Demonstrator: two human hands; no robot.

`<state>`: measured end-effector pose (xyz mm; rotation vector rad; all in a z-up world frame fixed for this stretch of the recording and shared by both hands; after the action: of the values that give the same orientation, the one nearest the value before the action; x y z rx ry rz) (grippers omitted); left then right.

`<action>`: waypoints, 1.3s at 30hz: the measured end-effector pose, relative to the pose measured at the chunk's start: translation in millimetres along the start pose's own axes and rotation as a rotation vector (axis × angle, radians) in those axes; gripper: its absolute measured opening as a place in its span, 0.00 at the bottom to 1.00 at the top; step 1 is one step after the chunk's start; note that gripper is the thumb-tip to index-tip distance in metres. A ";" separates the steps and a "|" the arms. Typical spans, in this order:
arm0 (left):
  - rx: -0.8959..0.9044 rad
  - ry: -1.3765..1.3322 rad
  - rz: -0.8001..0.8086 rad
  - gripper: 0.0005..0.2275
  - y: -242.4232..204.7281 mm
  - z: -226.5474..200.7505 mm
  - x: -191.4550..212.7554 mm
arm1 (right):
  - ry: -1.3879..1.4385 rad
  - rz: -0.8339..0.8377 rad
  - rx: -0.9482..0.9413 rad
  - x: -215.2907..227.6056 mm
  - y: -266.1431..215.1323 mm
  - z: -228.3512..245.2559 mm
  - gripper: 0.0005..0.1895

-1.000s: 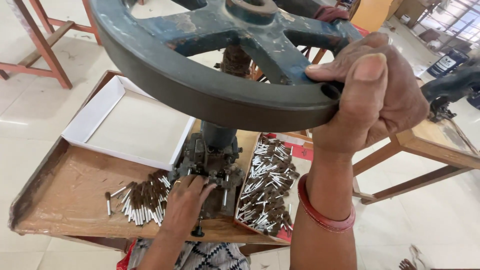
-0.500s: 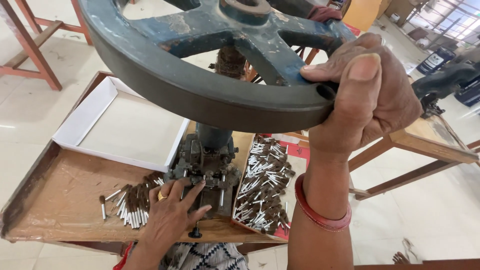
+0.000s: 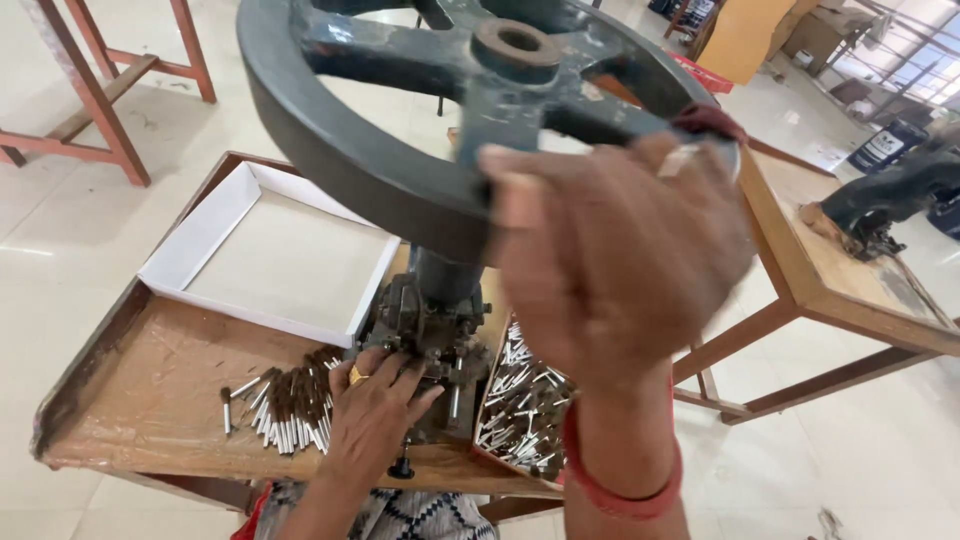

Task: The person operates a manual flywheel press at a workbench. They hold the large wheel with one hand, place a small metal pin component into the press die with the other hand, then push the wheel down to press the part, releasing the finished piece onto the table beside the machine and repeating the cycle.

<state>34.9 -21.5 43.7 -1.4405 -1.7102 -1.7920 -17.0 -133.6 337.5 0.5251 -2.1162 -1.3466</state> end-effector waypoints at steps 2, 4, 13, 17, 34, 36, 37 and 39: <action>0.033 -0.040 0.017 0.13 -2.3 1.2 -6.0 | 0.417 -0.271 -0.279 22.8 -34.2 -50.7 0.18; -0.026 -0.120 0.020 0.12 -25.1 -3.1 -57.7 | 0.551 -0.287 -0.322 27.0 -52.3 -79.7 0.20; -0.090 -0.152 0.059 0.12 -27.1 17.4 -29.8 | 0.865 -0.326 -0.249 9.0 -44.7 -102.6 0.23; 0.307 0.391 0.095 0.08 -75.7 179.5 -36.3 | 0.825 -0.318 -0.216 8.2 -52.8 -100.8 0.22; 0.111 -0.122 0.009 0.08 -18.0 26.9 -69.2 | 0.777 -0.427 -0.037 20.8 -46.6 -94.6 0.18; 0.111 -0.076 0.069 0.10 -13.8 21.5 -73.3 | 0.786 -0.442 -0.079 20.8 -46.9 -89.4 0.18; 0.115 -0.086 0.050 0.17 -11.0 18.6 -64.4 | 0.772 -0.432 -0.116 20.9 -46.8 -88.5 0.18; 0.116 -0.097 0.033 0.23 -5.8 15.3 -40.2 | 0.754 -0.422 -0.157 22.2 -48.0 -89.9 0.17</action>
<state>56.2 -23.4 6.0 -1.5196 -1.7945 -1.6018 25.6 -228.5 329.1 1.2353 -1.3139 -1.2376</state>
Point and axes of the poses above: each hand's wrist, its own y-axis towards the middle knuckle, its own x-axis out of the back of the hand, z = x × y, the point moved 5 cm from there along y, towards the middle knuckle, and after that the axes turned 11 degrees about y, right-handed, at the moved point
